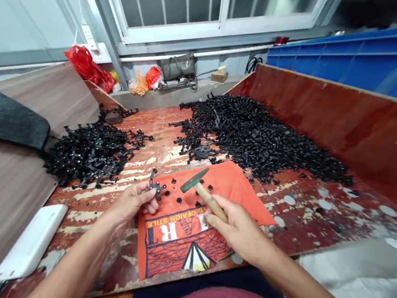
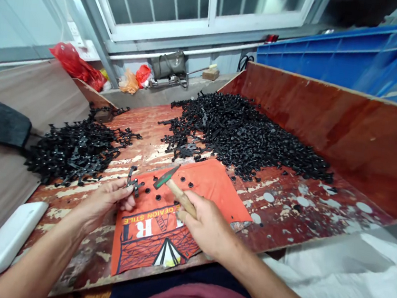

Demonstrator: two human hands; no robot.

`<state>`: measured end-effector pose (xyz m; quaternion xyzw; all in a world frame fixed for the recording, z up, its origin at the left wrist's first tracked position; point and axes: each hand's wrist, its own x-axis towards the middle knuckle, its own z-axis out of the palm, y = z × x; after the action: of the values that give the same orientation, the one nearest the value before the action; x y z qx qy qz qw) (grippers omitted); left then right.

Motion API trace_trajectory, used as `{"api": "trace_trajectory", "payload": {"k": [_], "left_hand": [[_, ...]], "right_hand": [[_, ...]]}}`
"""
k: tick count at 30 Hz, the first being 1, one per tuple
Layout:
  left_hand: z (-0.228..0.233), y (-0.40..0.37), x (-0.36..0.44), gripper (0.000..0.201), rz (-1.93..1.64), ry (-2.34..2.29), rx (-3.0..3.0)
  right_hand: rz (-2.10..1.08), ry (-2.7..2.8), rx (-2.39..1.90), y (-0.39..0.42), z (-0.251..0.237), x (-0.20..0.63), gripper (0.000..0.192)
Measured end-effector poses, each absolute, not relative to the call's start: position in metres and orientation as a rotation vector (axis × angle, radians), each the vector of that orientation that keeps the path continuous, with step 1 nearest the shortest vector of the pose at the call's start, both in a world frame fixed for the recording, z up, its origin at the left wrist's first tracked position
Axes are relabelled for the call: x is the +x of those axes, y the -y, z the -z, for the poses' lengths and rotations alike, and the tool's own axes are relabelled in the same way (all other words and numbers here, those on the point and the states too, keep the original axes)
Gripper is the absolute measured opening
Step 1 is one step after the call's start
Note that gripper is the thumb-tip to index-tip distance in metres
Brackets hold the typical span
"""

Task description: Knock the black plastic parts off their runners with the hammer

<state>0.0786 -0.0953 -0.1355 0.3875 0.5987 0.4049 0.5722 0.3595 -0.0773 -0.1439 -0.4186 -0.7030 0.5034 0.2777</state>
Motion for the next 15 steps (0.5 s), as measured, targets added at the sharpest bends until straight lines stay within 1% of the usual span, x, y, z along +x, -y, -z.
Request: {"api": "trace_trajectory", "payload": {"k": [3, 8, 15], "left_hand": [[0.139, 0.088, 0.076, 0.034, -0.911, -1.401, 0.820], [0.139, 0.081, 0.075, 0.040, -0.984, -1.432, 0.523], [0.140, 0.076, 0.085, 0.046, -0.936, -1.536, 0.688]], "right_hand": [[-1.314, 1.927, -1.182, 0.084, 0.148, 0.367, 0.028], [-1.294, 1.924, -1.192, 0.087, 0.151, 0.375, 0.027], [-1.237, 2.013, -1.234, 0.088, 0.154, 0.376, 0.031]]}}
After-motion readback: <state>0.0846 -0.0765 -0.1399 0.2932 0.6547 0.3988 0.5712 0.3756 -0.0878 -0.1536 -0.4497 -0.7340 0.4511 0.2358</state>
